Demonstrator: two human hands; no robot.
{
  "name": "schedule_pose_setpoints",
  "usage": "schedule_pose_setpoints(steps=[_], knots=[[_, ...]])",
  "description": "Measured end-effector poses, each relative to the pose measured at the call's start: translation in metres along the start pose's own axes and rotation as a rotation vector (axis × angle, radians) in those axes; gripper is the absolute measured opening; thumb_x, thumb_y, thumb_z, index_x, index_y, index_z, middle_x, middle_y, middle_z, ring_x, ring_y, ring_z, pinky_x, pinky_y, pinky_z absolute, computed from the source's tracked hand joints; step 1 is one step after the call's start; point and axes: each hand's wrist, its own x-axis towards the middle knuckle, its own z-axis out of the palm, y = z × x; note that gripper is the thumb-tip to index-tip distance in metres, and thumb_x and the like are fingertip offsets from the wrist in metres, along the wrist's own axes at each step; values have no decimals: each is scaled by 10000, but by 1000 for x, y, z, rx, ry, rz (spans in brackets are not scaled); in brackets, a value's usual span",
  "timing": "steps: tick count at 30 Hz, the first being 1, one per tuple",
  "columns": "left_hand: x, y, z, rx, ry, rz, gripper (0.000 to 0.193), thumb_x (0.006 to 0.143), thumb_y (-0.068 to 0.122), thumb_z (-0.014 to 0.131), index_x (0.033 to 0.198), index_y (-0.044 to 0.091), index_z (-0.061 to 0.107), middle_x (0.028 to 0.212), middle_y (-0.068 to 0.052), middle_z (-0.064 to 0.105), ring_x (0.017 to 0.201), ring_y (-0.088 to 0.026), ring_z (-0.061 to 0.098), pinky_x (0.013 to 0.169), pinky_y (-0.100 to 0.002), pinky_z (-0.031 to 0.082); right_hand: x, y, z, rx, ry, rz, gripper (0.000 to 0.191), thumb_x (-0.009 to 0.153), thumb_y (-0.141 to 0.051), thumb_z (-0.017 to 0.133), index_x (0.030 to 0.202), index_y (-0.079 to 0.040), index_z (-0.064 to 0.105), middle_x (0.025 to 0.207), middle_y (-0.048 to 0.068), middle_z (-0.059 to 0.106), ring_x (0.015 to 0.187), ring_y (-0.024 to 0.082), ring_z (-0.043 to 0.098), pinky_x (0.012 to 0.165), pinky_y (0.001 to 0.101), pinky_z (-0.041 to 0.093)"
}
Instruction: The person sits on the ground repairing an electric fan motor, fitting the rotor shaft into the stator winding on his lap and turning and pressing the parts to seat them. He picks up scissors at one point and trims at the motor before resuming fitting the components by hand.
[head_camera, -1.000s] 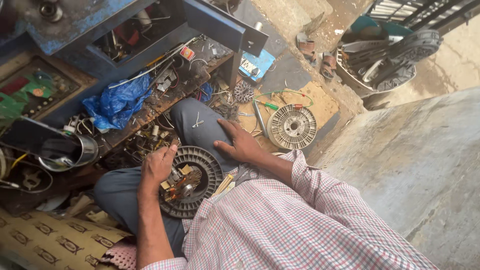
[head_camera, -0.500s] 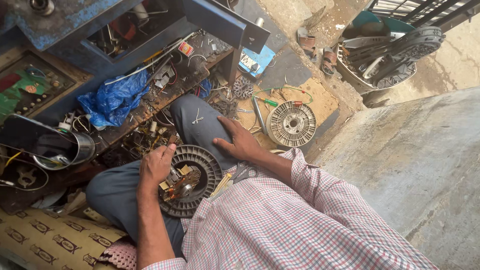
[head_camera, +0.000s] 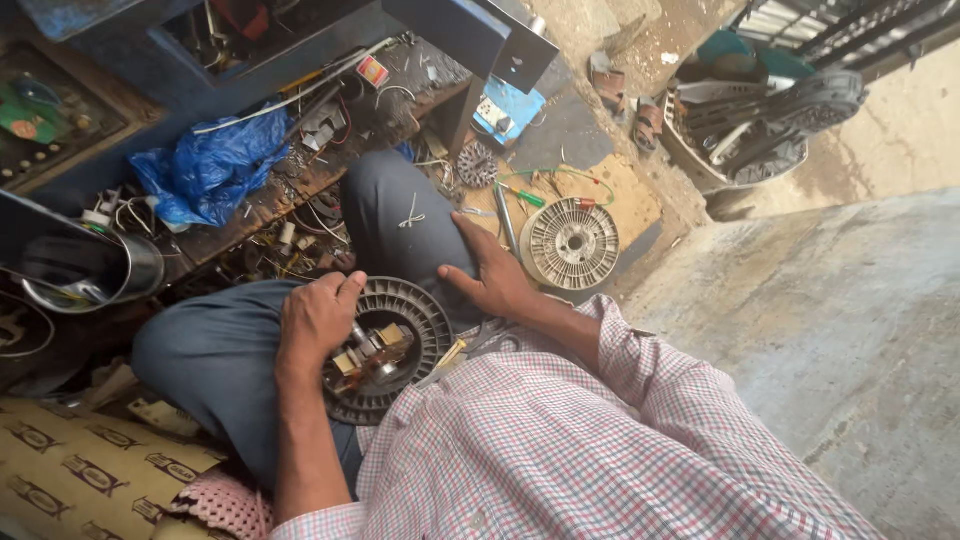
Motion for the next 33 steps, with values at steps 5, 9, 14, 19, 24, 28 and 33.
schedule_pose_setpoints(steps=[5, 9, 14, 19, 24, 28, 33], knots=[[3, -19, -1, -13, -26, 2, 535, 1013, 523, 536, 845, 33, 670, 874, -295, 656, 888, -538, 611, 754, -614, 470, -2, -5, 10, -37, 10, -14, 852, 919, -499, 677, 1596, -118, 326, 1549, 244, 448, 1378, 433, 509, 1133, 471, 428], [-2, -31, 0, -17, 41, 8, 507, 990, 511, 532, 847, 47, 681, 869, -272, 680, 881, -538, 619, 743, -614, 474, 4, -11, 19, -53, -46, -5, 839, 905, -510, 672, 1590, -145, 353, 1538, 234, 456, 1358, 437, 525, 1114, 477, 445], [3, -34, 1, -54, 38, -37, 490, 973, 503, 545, 853, 51, 691, 860, -279, 677, 861, -528, 630, 732, -596, 493, 23, -6, 24, -45, -105, 18, 918, 877, -525, 685, 1602, -125, 290, 1534, 245, 441, 1360, 439, 501, 1105, 485, 425], [13, -35, -1, -95, -15, -4, 509, 986, 491, 535, 811, 36, 678, 842, -254, 693, 848, -500, 652, 740, -572, 505, 30, 3, 25, -19, -129, -26, 919, 893, -542, 684, 1607, -109, 299, 1552, 250, 448, 1418, 428, 481, 1153, 473, 404], [11, -40, 1, -96, 20, 14, 518, 992, 493, 547, 803, 24, 661, 840, -258, 685, 851, -501, 644, 738, -568, 498, 29, 7, 28, -16, -131, -29, 928, 881, -534, 700, 1599, -99, 304, 1552, 257, 444, 1425, 423, 463, 1156, 474, 388], [11, -42, 6, -80, 8, -34, 516, 978, 518, 551, 834, 38, 678, 830, -274, 675, 856, -510, 639, 735, -573, 498, 30, 10, 30, -40, -81, -65, 931, 905, -537, 701, 1612, -83, 299, 1568, 273, 436, 1451, 429, 445, 1182, 477, 372], [11, -36, 3, -65, 93, -3, 544, 991, 537, 544, 840, 35, 691, 830, -272, 675, 848, -504, 645, 750, -568, 502, 28, 8, 27, -8, -53, -27, 935, 887, -557, 694, 1600, -85, 316, 1565, 263, 452, 1441, 421, 459, 1175, 471, 374]])
